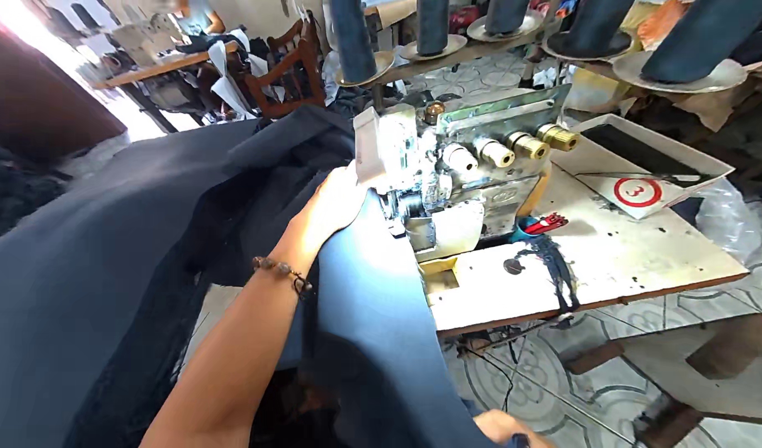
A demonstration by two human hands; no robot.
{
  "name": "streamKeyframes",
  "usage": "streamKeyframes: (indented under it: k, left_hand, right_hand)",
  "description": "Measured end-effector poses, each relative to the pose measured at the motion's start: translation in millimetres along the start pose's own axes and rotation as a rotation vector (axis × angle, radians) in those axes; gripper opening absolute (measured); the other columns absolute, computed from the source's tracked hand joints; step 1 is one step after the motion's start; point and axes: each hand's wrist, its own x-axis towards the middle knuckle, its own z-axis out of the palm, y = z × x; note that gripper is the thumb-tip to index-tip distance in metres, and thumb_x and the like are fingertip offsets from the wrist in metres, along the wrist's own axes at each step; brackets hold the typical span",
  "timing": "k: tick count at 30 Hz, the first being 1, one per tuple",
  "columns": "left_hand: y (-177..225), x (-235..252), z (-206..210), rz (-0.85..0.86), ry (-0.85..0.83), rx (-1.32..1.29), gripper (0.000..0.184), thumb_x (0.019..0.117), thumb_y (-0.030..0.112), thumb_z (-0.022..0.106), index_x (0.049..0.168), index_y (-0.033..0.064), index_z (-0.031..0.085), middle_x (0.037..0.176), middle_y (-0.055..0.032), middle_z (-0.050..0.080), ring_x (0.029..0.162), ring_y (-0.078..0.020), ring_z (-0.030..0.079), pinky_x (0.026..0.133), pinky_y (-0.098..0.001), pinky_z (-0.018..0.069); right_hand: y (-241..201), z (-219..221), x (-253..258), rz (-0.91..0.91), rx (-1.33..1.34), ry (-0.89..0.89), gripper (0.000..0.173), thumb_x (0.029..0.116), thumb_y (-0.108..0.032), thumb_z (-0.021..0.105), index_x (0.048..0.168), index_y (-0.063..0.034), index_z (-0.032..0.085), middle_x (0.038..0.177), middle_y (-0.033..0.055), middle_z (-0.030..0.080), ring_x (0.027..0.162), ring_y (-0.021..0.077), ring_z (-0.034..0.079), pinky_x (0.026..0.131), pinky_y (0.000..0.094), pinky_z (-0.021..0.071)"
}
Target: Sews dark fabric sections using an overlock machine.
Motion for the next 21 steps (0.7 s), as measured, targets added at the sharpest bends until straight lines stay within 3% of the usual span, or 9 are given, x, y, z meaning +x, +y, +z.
streamKeyframes:
  k: [3, 6, 9, 11, 14, 15, 17, 19, 21]
  left_hand:
    - [-14.2, 25.3, -0.8, -0.014, -0.001, -0.016, 0.043, 0.1007, 0.009, 0.058, 0.14, -0.0075, 0.052, 0.128, -0.0298, 0.063, 0.126, -0.0418, 0.059, 0.11, -0.0563, 0.0428]
    - [-13.8, 42.4, -3.0, -0.147, 0.011, 0.145, 0.055, 0.0954, 0.01, 0.065, 0.144, -0.0068, 0.046, 0.132, -0.0308, 0.06, 0.125, -0.0458, 0.059, 0.104, -0.063, 0.0446]
    - [-21.8, 62.8, -2.4, -0.227, 0.064, 0.374, 0.069, 0.0901, 0.012, 0.071, 0.152, -0.0001, 0.043, 0.142, -0.0259, 0.055, 0.125, -0.0488, 0.057, 0.093, -0.0686, 0.0486]
    - [-18.3, 56.9, -7.7, -0.259, 0.122, 0.348, 0.061, 0.094, 0.014, 0.066, 0.151, 0.0034, 0.045, 0.143, -0.0265, 0.053, 0.123, -0.0506, 0.058, 0.089, -0.0708, 0.0487]
    - [19.4, -38.7, -23.0, -0.291, 0.171, 0.115, 0.059, 0.1063, 0.039, 0.053, 0.149, 0.0004, 0.041, 0.146, -0.0277, 0.051, 0.122, -0.0478, 0.06, 0.094, -0.0685, 0.0498]
    - [22.1, -82.6, -16.4, -0.276, 0.194, 0.047, 0.068, 0.103, 0.048, 0.056, 0.148, -0.0012, 0.041, 0.142, -0.0284, 0.053, 0.12, -0.0468, 0.062, 0.093, -0.0677, 0.0514]
    - [20.3, -174.2, 9.1, -0.331, 0.208, -0.05, 0.085, 0.0864, 0.054, 0.073, 0.139, -0.0083, 0.05, 0.135, -0.0328, 0.057, 0.12, -0.0492, 0.059, 0.095, -0.0685, 0.0492]
    - [8.5, -245.8, 33.7, -0.333, 0.221, -0.031, 0.07, 0.0802, 0.039, 0.083, 0.123, -0.0112, 0.062, 0.126, -0.0343, 0.061, 0.118, -0.0517, 0.059, 0.097, -0.0683, 0.0483]
    - [-6.0, -279.5, 29.7, -0.3, 0.249, 0.065, 0.034, 0.0837, 0.019, 0.078, 0.106, -0.0065, 0.073, 0.109, -0.0312, 0.065, 0.102, -0.0507, 0.063, 0.087, -0.0673, 0.0505]
  right_hand:
    - [4.2, -1.4, 11.2, 0.04, -0.065, 0.191, 0.016, 0.1043, -0.024, 0.056, 0.114, -0.0217, 0.069, 0.106, -0.0204, 0.071, 0.102, -0.0134, 0.061, 0.091, 0.0127, 0.0515]
    - [10.0, 1.7, 28.8, 0.116, -0.097, 0.432, 0.013, 0.0988, -0.029, 0.064, 0.107, -0.0313, 0.073, 0.1, -0.0238, 0.073, 0.094, -0.0121, 0.065, 0.086, 0.0143, 0.0553]
    - [17.7, 5.0, 51.4, 0.089, -0.087, 0.57, 0.012, 0.0976, -0.028, 0.065, 0.106, -0.0297, 0.074, 0.099, -0.0204, 0.074, 0.093, -0.0083, 0.067, 0.086, 0.0171, 0.0569]
    - [15.6, 7.5, 65.8, 0.076, -0.099, 0.638, 0.015, 0.0975, -0.017, 0.062, 0.106, -0.0224, 0.073, 0.098, -0.0168, 0.075, 0.094, -0.0057, 0.068, 0.088, 0.0193, 0.0575]
    - [10.4, 7.9, 79.5, 0.066, -0.113, 0.676, 0.015, 0.0971, -0.009, 0.059, 0.106, -0.0131, 0.071, 0.097, -0.0139, 0.074, 0.094, -0.0051, 0.068, 0.09, 0.0198, 0.0572]
    - [8.5, 6.3, 81.5, 0.065, -0.11, 0.664, 0.015, 0.0973, -0.009, 0.059, 0.107, -0.0113, 0.07, 0.097, -0.0134, 0.074, 0.095, -0.0052, 0.068, 0.091, 0.0199, 0.0569]
    - [4.5, -0.7, 83.9, 0.085, -0.11, 0.602, 0.014, 0.0981, -0.01, 0.059, 0.11, -0.0095, 0.068, 0.098, -0.0129, 0.073, 0.095, -0.0053, 0.067, 0.091, 0.0199, 0.0569]
    - [-1.0, -10.5, 86.3, 0.15, -0.117, 0.53, 0.012, 0.0994, -0.015, 0.059, 0.108, -0.0128, 0.066, 0.091, -0.015, 0.071, 0.082, -0.0072, 0.066, 0.078, 0.0164, 0.0572]
    - [-3.5, -14.9, 90.5, 0.193, -0.069, 0.492, 0.008, 0.1008, -0.018, 0.056, 0.102, -0.0167, 0.065, 0.076, -0.016, 0.066, 0.06, -0.0075, 0.058, 0.056, 0.0126, 0.0507]
